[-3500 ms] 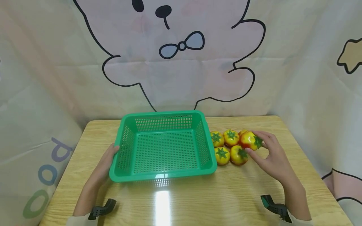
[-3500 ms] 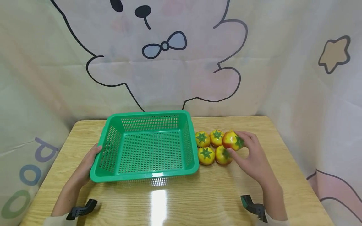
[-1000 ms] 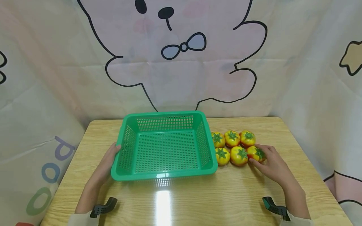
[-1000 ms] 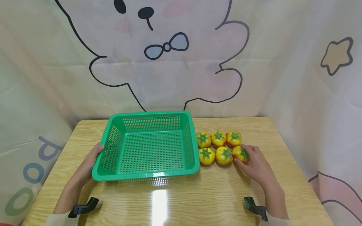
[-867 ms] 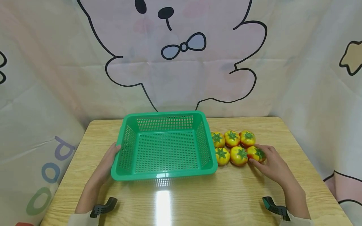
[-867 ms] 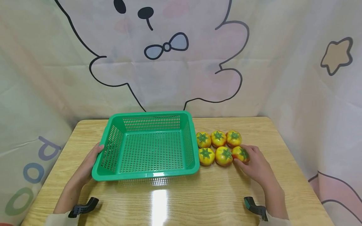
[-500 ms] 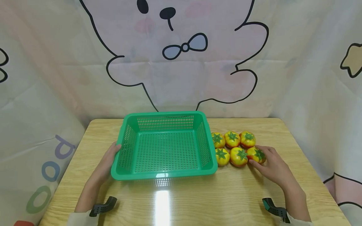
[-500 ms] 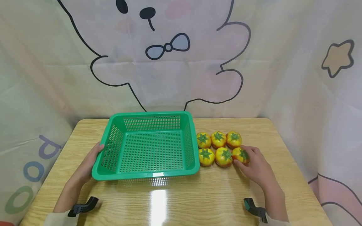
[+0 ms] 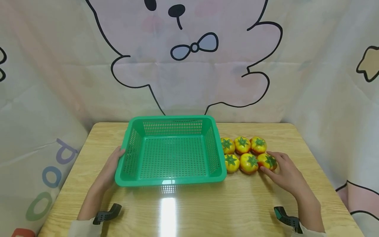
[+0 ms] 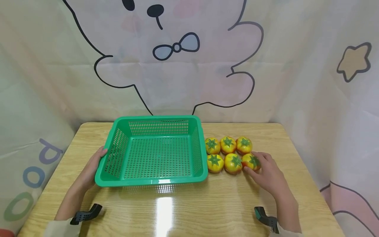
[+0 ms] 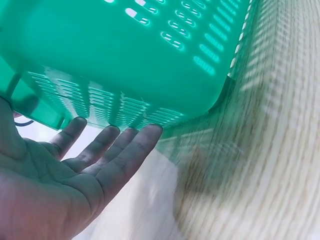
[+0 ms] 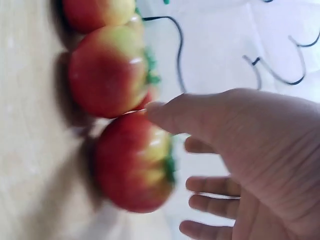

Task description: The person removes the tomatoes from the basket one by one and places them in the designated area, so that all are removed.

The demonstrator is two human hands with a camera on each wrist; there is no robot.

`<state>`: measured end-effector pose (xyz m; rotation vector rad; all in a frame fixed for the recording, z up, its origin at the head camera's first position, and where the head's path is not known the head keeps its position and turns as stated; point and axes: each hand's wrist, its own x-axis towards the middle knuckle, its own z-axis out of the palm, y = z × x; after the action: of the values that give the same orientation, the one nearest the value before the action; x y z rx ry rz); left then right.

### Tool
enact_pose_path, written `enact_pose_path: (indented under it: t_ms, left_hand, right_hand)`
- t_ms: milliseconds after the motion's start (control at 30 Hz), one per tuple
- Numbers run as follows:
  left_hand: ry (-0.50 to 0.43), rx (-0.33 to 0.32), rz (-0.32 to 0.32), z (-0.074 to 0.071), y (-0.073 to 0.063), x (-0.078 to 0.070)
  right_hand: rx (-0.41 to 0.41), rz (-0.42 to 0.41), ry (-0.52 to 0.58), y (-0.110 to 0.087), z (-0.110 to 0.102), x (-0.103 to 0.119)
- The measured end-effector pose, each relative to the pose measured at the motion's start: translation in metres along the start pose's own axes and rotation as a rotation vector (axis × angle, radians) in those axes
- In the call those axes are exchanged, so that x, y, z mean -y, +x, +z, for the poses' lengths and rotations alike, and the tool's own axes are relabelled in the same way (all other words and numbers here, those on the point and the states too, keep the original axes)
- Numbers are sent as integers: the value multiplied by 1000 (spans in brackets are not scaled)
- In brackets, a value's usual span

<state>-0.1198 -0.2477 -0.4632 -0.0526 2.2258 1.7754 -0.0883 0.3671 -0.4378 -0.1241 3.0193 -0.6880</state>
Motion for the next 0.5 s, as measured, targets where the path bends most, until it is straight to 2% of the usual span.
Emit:
enact_pose_path:
  t_ms: [167,333,500]
  left_hand:
    - [-6,3,-10,1,4,0]
    - [-3,2,-13,2,7,2]
    - [3,-11,5,2,5,1]
  right_hand:
    - [-75,-21,-8,-7,-12,5]
    - [-151,-96,50,-9,-21,10]
    - [-160,-158,63,-3,-20,9]
